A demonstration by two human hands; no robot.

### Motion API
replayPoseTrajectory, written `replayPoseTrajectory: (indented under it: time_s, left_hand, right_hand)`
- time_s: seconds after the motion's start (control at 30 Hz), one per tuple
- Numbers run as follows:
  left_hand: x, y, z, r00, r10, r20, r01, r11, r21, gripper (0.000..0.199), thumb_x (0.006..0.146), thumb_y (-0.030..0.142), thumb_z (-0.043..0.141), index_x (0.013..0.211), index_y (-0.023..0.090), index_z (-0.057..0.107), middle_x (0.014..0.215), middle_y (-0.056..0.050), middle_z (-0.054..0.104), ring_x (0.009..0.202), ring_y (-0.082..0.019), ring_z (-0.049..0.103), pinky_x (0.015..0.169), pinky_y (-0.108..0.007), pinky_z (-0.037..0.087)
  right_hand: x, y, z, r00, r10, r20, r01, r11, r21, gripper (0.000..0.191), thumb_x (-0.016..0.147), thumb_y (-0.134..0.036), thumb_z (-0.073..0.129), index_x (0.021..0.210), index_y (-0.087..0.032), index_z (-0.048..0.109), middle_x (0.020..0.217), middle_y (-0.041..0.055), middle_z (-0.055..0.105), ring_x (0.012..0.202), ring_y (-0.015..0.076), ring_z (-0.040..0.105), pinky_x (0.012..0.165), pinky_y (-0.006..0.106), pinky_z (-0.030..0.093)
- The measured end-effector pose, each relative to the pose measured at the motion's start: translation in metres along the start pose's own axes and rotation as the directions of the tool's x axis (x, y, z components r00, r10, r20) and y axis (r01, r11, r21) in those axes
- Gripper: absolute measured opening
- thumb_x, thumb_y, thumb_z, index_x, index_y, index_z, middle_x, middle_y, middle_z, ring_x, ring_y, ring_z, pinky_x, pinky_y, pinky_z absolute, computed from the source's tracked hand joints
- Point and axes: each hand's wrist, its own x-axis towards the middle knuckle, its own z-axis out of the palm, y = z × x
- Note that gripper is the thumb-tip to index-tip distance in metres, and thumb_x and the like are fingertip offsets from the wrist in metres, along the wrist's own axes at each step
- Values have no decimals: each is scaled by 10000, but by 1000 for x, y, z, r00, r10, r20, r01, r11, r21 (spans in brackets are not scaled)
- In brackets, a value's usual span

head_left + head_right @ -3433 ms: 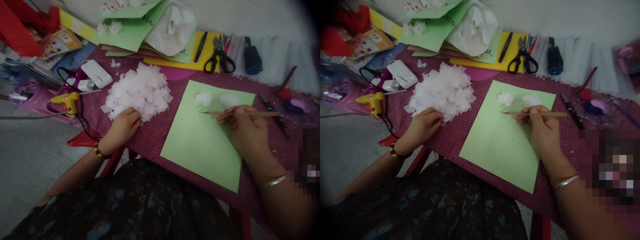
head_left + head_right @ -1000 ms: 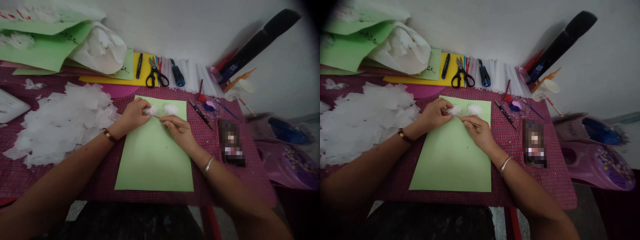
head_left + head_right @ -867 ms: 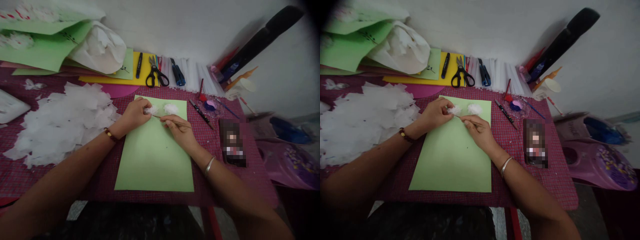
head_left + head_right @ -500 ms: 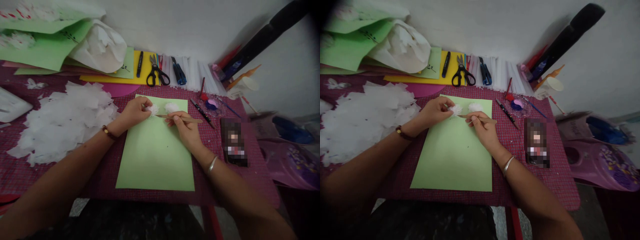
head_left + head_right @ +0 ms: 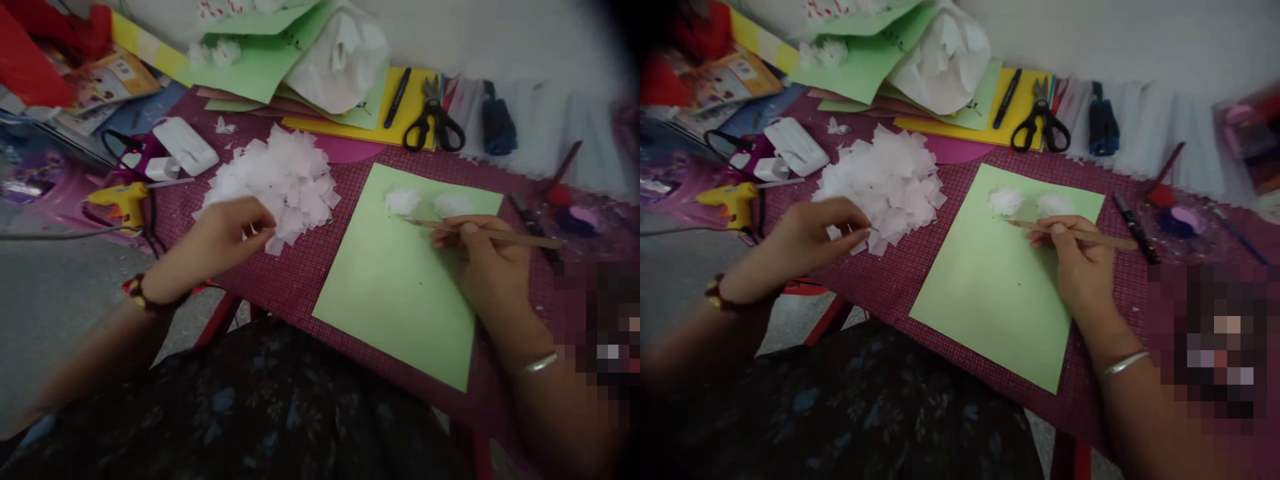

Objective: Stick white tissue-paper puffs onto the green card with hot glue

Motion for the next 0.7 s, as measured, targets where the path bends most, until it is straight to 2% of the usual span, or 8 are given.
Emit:
replayPoseTrajectory:
  time_s: [0.07,0.17,0.33,0.43,0.53,0.6,0.63,0.7]
  left_hand:
    - [-22,-11,14,990,118,74,-132,966,221,223,970,245,477,970,151,679,933,-96,689,859,-208,647,756,-343,522]
    - [-39,-17,28,965,196,175,-256,845,470,294,1013,214,424,1108,111,682,1086,-139,707,1015,-260,640,887,-394,503]
    - [-30,-13,29,931,171,322,-334,755,565,240,976,144,462,1026,107,694,1033,-129,718,971,-265,637,864,-385,483]
    - [-21,-15,27,939,191,285,-320,784,532,231,968,169,467,915,135,690,894,-103,705,861,-240,627,801,-372,470]
    - [-17,-14,19,979,202,23,-198,924,328,198,920,182,493,811,151,655,809,-89,675,786,-207,607,746,-352,462]
    - [-12,-7,10,990,52,-133,-49,999,21,117,861,186,545,797,156,638,805,-71,662,769,-178,596,713,-321,454]
    - [-8,-1,6,988,-56,-144,31,985,-170,79,832,192,570,799,160,634,795,-54,652,745,-161,584,681,-302,442]
    - [5,13,3,978,-208,-21,169,848,-502,52,781,211,610,802,171,635,745,-16,627,665,-125,539,607,-269,395]
  right_hand:
    - [-1,-1,1,1000,-15,6,15,1000,-15,103,864,-225,659,846,-192,755,715,29,739,622,143,687,620,270,545]
    - [-2,0,2,999,-35,12,36,999,-41,107,869,-223,658,851,-197,760,711,28,734,622,138,687,624,268,548]
    - [-2,3,1,998,-54,18,55,997,-62,109,876,-237,662,864,-203,764,723,47,730,647,154,696,640,300,550]
    - [-2,2,0,999,-50,22,52,995,-89,116,887,-256,662,864,-203,763,735,69,728,650,163,694,648,328,548]
    - [-2,2,0,997,-70,28,72,994,-78,119,895,-278,670,868,-203,759,731,82,721,636,163,683,636,343,543]
    - [-3,0,2,997,-66,32,67,997,-39,124,904,-302,673,892,-205,750,740,87,725,641,164,682,638,349,541]
    - [-4,-2,4,998,-53,35,54,998,-14,133,912,-321,668,919,-210,741,750,88,732,651,166,686,646,353,543]
    - [-9,-8,9,998,-15,53,13,1000,27,164,940,-365,635,976,-223,709,801,89,753,688,170,700,681,363,551]
